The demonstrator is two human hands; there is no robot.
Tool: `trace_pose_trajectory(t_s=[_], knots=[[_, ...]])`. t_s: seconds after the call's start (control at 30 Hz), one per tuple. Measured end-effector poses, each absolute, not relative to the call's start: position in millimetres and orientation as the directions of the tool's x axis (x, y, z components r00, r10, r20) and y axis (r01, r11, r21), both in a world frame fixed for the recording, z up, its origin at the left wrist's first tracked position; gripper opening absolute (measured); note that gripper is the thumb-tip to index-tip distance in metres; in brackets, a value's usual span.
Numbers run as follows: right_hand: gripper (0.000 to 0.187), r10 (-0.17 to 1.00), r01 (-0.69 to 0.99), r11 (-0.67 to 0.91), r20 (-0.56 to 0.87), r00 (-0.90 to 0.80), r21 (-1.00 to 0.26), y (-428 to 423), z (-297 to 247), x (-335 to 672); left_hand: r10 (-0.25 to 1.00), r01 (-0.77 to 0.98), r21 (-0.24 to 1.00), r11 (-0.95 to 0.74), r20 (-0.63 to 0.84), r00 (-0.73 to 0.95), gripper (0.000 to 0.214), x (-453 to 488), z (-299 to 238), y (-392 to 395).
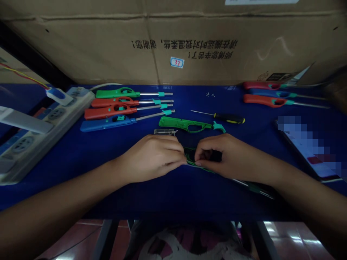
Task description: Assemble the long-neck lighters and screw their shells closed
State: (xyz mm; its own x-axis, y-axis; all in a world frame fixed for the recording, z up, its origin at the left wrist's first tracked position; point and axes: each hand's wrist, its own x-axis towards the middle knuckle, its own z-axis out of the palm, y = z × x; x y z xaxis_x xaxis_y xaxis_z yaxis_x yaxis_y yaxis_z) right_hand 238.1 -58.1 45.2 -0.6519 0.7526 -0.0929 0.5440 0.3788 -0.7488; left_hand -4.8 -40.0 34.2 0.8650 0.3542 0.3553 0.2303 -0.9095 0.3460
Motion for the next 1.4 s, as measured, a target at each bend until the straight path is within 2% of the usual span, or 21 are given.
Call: trace_pose_trajectory(t_s=[0.2,0.3,0.37,0.5,0.57,0.73,0.9,1.2,1.4], knots=[[0.011,0.757,0.564,0.426,-0.063,-0.650,-0.707,-62,45,236,0.276,0.264,0.082,-0.961,0.288,0.917,0.023,-3,39,-47],[0.011,0.745,0.558,0.442,-0.059,-0.664,-0.702,-61,46,236,0.241,0.249,0.007,-0.969,0.267,0.933,0.021,-4,42,-48],[0.012,0.738,0.552,0.447,-0.058,-0.672,-0.704,-60,46,237,0.233,0.229,0.046,-0.972,0.268,0.935,0.021,-6,43,-45],[0.013,0.729,0.554,0.435,-0.083,-0.679,-0.709,-60,48,239,0.246,0.179,0.230,-0.957,0.310,0.918,0.020,-11,43,-37],[0.013,0.730,0.559,0.420,-0.099,-0.676,-0.715,-60,49,239,0.255,0.170,0.274,-0.946,0.310,0.916,0.021,-11,42,-35],[0.014,0.728,0.554,0.423,-0.095,-0.678,-0.717,-58,48,240,0.269,0.218,0.208,-0.954,0.266,0.925,0.028,-7,42,-39],[0.015,0.689,0.523,0.504,-0.045,-0.723,-0.687,-55,49,245,0.279,0.256,0.118,-0.959,0.269,0.922,0.029,-2,39,-44],[0.012,0.703,0.543,0.454,-0.090,-0.705,-0.706,-48,50,250,0.360,0.299,0.214,-0.930,0.372,0.856,0.026,5,27,-46],[0.014,0.651,0.490,0.558,-0.012,-0.759,-0.670,-47,53,252,0.362,0.310,0.190,-0.932,0.401,0.842,0.022,7,26,-47]])
